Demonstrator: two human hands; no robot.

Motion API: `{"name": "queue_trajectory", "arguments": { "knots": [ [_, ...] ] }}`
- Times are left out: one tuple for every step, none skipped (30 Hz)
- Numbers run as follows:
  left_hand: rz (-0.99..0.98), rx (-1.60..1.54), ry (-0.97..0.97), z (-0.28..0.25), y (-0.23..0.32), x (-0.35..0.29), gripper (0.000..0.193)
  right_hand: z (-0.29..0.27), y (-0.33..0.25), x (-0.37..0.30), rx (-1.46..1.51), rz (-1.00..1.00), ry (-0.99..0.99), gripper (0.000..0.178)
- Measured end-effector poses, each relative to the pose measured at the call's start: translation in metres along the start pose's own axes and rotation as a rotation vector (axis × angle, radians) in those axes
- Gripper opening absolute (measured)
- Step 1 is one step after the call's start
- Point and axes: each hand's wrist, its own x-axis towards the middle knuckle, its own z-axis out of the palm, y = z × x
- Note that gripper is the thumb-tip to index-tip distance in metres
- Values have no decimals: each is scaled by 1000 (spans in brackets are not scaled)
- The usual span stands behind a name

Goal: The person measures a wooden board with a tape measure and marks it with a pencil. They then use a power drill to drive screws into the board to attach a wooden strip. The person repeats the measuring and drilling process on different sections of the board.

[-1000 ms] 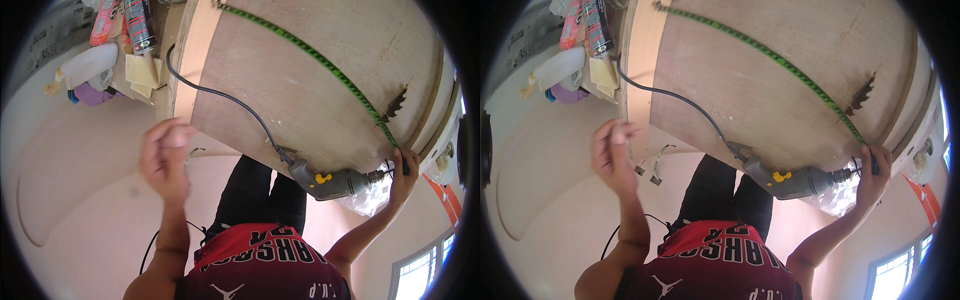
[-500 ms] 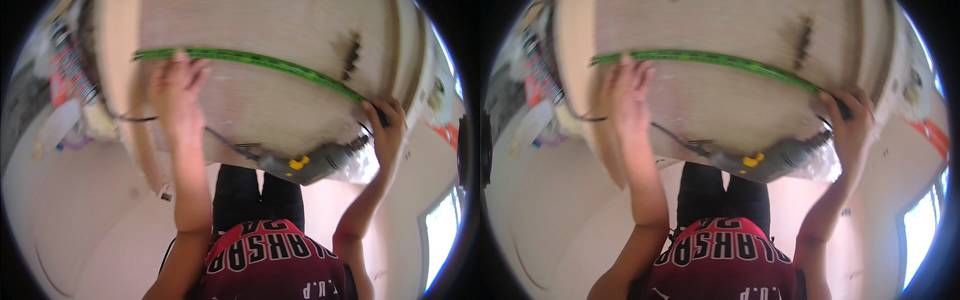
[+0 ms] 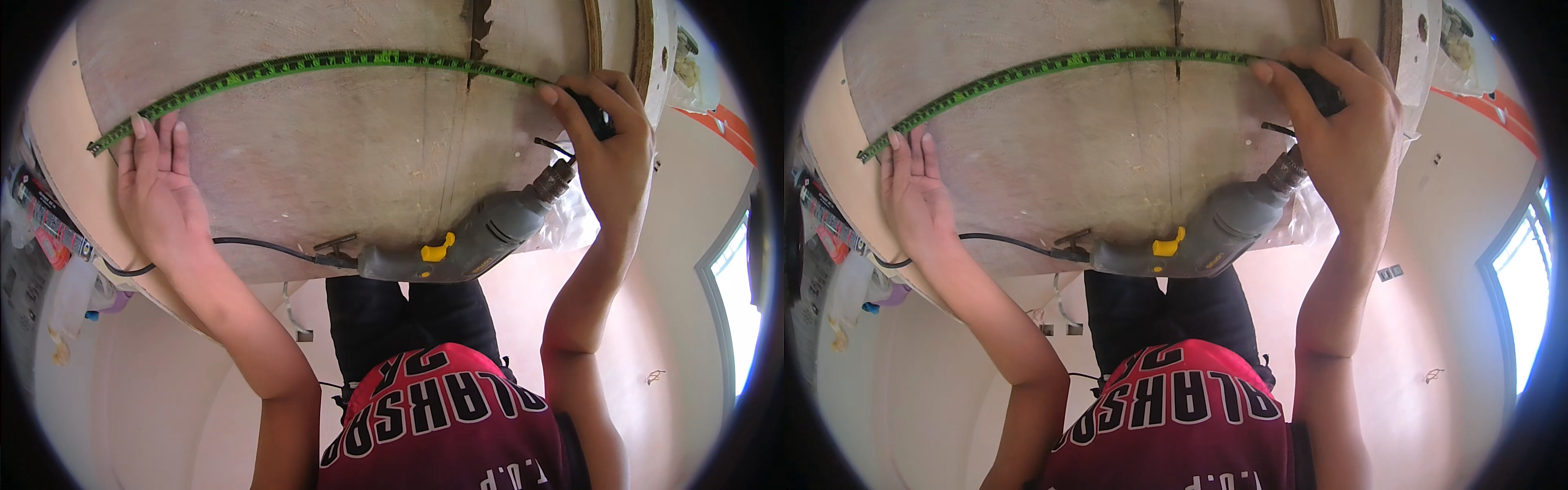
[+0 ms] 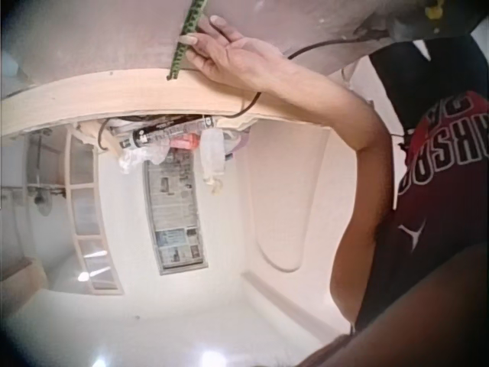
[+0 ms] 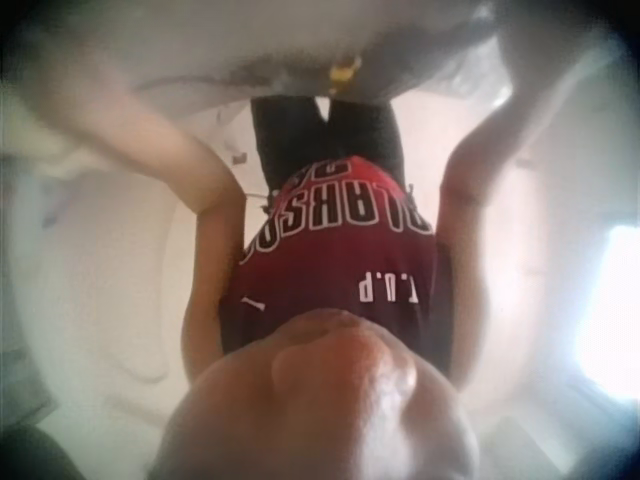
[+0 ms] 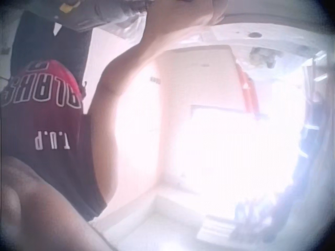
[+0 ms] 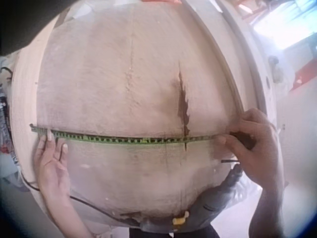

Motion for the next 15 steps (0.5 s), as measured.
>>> {"name": "queue_trajectory", "arguments": {
  "knots": [
    [16, -5, -20, 1, 0, 4, 43, 1, 0, 0, -9, -4, 8, 28],
    [18, 3, -18, 2, 0, 7, 46, 2, 0, 0, -19, -9, 16, 28],
    [15, 11, -28, 3, 1, 9, 46, 3, 0, 0, -26, -14, 27, 28],
    [13, 19, -37, 4, 3, 10, 47, 4, 1, 1, -29, -15, 28, 28],
    [11, 27, -46, 4, 3, 11, 47, 5, 2, 1, -32, -16, 28, 29],
    [8, 23, -44, 4, 3, 11, 47, 5, 3, 2, -36, -17, 30, 29],
    [6, 18, -41, 4, 3, 11, 46, 5, 3, 2, 0, -9, 31, 29],
    [4, 14, -38, 3, 3, 10, 46, 6, 4, 2, 35, -2, 31, 30],
    [6, 14, -31, 3, 2, 9, 45, 6, 4, 3, 71, 5, 33, 30],
    [7, 14, -24, 3, 1, 6, 44, 5, 5, 3, 39, -7, 16, 30],
    [9, 13, -17, 3, 1, 5, 44, 3, 6, 4, 8, -18, 0, 31],
    [8, 18, -29, 2, 0, 5, 43, 2, 7, 3, -25, -27, -18, 31],
    [6, 22, -41, 1, 0, 6, 42, 2, 6, 3, -21, -12, -22, 31],
    [4, 26, -53, -1, -1, 7, 41, 2, 3, 2, -17, 2, -25, 31],
    [7, 25, -57, -3, -2, 7, 41, 4, 1, 2, -11, 12, -29, 32]
  ]
}}
